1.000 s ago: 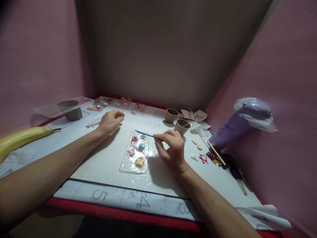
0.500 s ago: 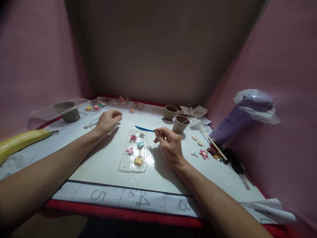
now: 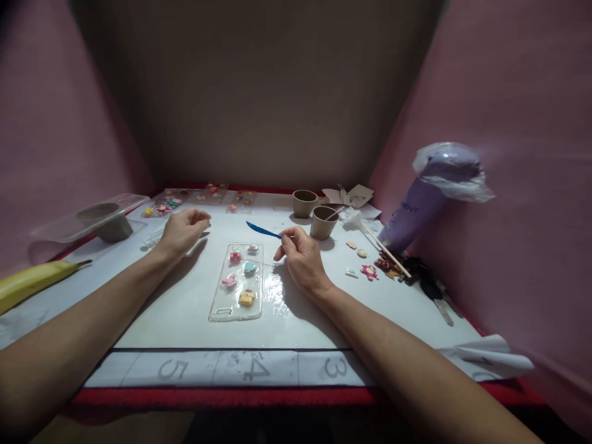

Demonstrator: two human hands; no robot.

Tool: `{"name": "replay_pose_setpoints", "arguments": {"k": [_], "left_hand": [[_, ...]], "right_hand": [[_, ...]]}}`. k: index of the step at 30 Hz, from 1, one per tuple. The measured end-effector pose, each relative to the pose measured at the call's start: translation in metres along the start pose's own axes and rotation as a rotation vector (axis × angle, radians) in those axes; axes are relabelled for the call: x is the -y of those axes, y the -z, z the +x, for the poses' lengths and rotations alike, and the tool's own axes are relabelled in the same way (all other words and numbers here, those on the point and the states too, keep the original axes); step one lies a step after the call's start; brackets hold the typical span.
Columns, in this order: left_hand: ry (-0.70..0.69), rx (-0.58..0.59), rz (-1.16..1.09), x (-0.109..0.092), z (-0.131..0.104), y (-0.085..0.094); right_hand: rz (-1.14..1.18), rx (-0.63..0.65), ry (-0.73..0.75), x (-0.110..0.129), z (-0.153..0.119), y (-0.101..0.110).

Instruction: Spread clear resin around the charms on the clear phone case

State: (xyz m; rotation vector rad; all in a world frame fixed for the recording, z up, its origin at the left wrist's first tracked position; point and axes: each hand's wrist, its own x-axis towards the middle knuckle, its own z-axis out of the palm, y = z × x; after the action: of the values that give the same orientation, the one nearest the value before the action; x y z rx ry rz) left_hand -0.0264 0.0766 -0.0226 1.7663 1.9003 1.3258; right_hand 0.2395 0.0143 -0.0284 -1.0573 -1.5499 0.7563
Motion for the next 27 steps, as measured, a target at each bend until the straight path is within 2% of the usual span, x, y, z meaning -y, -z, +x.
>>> {"name": "replay_pose_setpoints", "arguments": {"k": [6,13,27], "left_hand": [[0.012,-0.017,0.026,-0.002,0.001,0.002],[-0.056,-0.07,0.087,-0.008,-0.004,0.004],[-0.124,-0.04,0.088,-0.028,-0.02,0.005]], "right_hand": [[0.033,0.053,-0.111,-0.005,0.003,0.0],[0.018,0.087,-0.147,-0.004,0.004,-0.001],[0.045,0.129,-0.206,0.001,0.001,-0.001]]}}
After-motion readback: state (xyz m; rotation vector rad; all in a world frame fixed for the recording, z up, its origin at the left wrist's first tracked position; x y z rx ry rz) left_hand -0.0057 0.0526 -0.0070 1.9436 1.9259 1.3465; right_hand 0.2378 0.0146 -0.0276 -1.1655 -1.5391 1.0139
